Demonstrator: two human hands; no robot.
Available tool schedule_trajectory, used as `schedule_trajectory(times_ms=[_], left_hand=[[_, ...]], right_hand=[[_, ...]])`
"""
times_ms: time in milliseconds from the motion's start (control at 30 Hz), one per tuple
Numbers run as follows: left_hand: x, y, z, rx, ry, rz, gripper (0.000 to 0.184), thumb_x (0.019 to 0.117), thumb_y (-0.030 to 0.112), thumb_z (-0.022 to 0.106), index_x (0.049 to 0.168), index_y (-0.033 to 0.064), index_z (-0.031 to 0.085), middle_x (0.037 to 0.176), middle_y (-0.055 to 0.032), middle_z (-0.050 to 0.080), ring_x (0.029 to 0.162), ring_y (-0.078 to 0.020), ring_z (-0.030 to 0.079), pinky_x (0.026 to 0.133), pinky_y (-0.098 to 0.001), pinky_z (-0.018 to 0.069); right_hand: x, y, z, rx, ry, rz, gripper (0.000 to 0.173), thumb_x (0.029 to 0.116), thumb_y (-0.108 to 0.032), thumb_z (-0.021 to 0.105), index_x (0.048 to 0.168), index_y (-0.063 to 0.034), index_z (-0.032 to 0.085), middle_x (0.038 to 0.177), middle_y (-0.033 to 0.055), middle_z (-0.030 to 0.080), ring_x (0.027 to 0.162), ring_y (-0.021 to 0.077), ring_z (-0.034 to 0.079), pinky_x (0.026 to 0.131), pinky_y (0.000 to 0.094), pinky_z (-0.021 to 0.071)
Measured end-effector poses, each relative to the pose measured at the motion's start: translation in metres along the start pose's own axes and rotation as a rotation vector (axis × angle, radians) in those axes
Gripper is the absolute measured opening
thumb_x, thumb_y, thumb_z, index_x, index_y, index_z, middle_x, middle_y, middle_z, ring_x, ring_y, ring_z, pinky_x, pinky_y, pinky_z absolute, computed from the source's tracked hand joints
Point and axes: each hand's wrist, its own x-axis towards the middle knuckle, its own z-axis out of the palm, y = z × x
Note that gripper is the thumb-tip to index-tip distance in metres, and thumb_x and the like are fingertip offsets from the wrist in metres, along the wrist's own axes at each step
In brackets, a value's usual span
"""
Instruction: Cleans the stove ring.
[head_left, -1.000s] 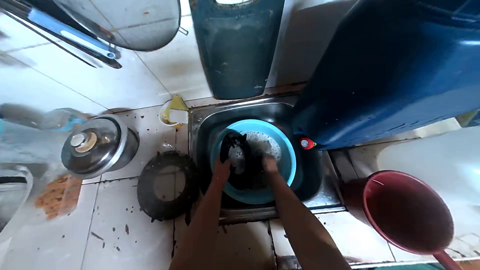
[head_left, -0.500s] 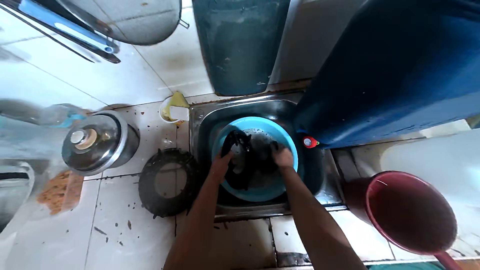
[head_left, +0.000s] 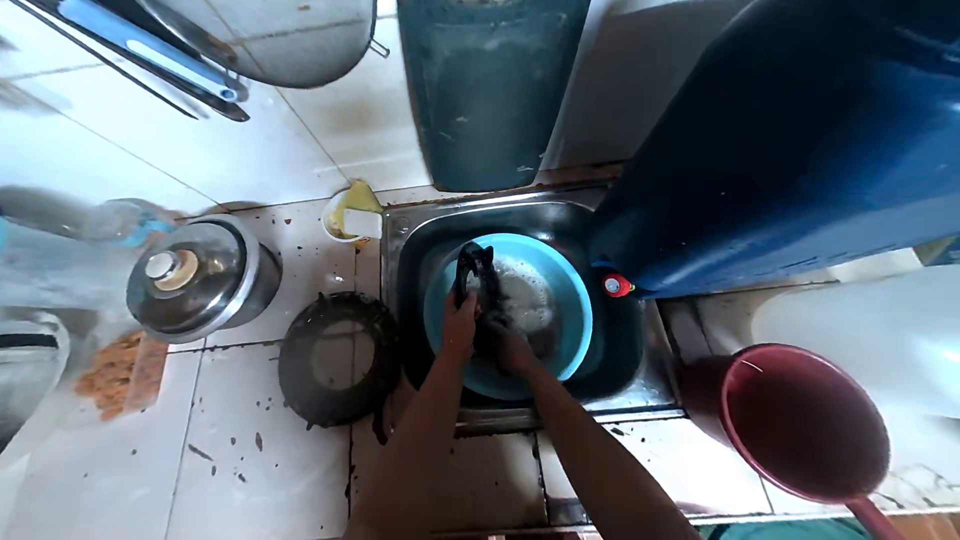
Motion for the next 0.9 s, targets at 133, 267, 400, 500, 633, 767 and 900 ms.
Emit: schedule_trajectory(times_ms=[133,267,400,500,633,767,900], left_hand=[[-0.001,-0.002,0.007,0.126,-0.076,0.081,0.05,0.1086,0.014,0.047,0.155,-0.0017,0.034,0.117,-0.0181,0.061,0.09,-0.0126,0.059,0.086,-0.0272,0.0506],[0.0,0.007,0.009,0.086,-0.049,0.011,0.044,0.1105,0.015,0.043,0.15,-0.0036,0.038,0.101,-0.012,0.057,0.082,-0.0125,0.056,0.077,-0.0263,0.05],[0.001,0.011,0.009,-0.061,-0.013,-0.113,0.042,0.1137,0.023,0.034,0.149,-0.0013,0.035,0.096,-0.0089,0.053,0.075,-0.0123,0.057,0.071,-0.0264,0.0519],[0.0,0.02,0.009,-0.097,-0.045,-0.259,0.045,0.1138,0.028,0.034,0.154,0.0087,0.03,0.094,-0.0076,0.052,0.071,-0.014,0.056,0.066,-0.029,0.0517],[-0.006,0.034,0.003,-0.012,-0.11,-0.308,0.047,0.1133,0.026,0.037,0.157,0.0124,0.027,0.091,-0.0061,0.051,0.07,-0.0142,0.055,0.066,-0.0295,0.0515],[-0.011,0.045,-0.006,0.258,-0.114,-0.156,0.047,0.1129,0.022,0.038,0.155,0.0044,0.031,0.104,-0.0117,0.055,0.081,-0.0148,0.057,0.077,-0.0296,0.0509],[-0.009,0.047,-0.013,0.343,-0.041,-0.096,0.047,0.1127,0.022,0.039,0.156,0.0054,0.031,0.118,-0.0205,0.057,0.091,-0.0222,0.059,0.083,-0.0371,0.0513]], right_hand=[[0.009,-0.011,0.0,-0.218,0.085,0.159,0.044,0.1109,-0.03,0.04,0.153,-0.0191,0.049,0.143,0.0209,0.059,0.127,0.0433,0.059,0.101,0.0611,0.0485],[0.011,0.014,-0.006,0.479,0.488,0.307,0.043,0.1122,-0.028,0.041,0.123,0.0042,0.067,0.118,0.0266,0.069,0.113,0.0385,0.065,0.102,0.0555,0.0477],[-0.019,0.017,-0.023,0.566,0.606,0.256,0.046,0.1105,-0.031,0.047,0.102,0.008,0.069,0.093,0.0222,0.067,0.088,0.032,0.064,0.084,0.0518,0.0498],[-0.034,0.031,-0.036,0.282,0.517,0.161,0.035,0.1002,-0.024,0.067,0.118,0.0065,0.067,0.114,0.0271,0.069,0.11,0.0413,0.066,0.099,0.0589,0.0491],[-0.028,0.028,-0.053,0.126,0.481,0.161,0.037,0.1024,-0.012,0.059,0.136,0.002,0.06,0.136,0.0245,0.063,0.126,0.0406,0.061,0.108,0.0571,0.0448],[-0.024,0.02,-0.063,0.348,0.673,-0.011,0.028,0.1005,-0.007,0.06,0.124,0.007,0.065,0.12,0.0236,0.07,0.114,0.0338,0.067,0.103,0.0499,0.0501],[-0.027,0.02,-0.086,0.013,0.301,0.104,0.033,0.1038,-0.016,0.055,0.132,-0.0021,0.064,0.131,0.0224,0.066,0.126,0.0381,0.06,0.109,0.06,0.0412]])
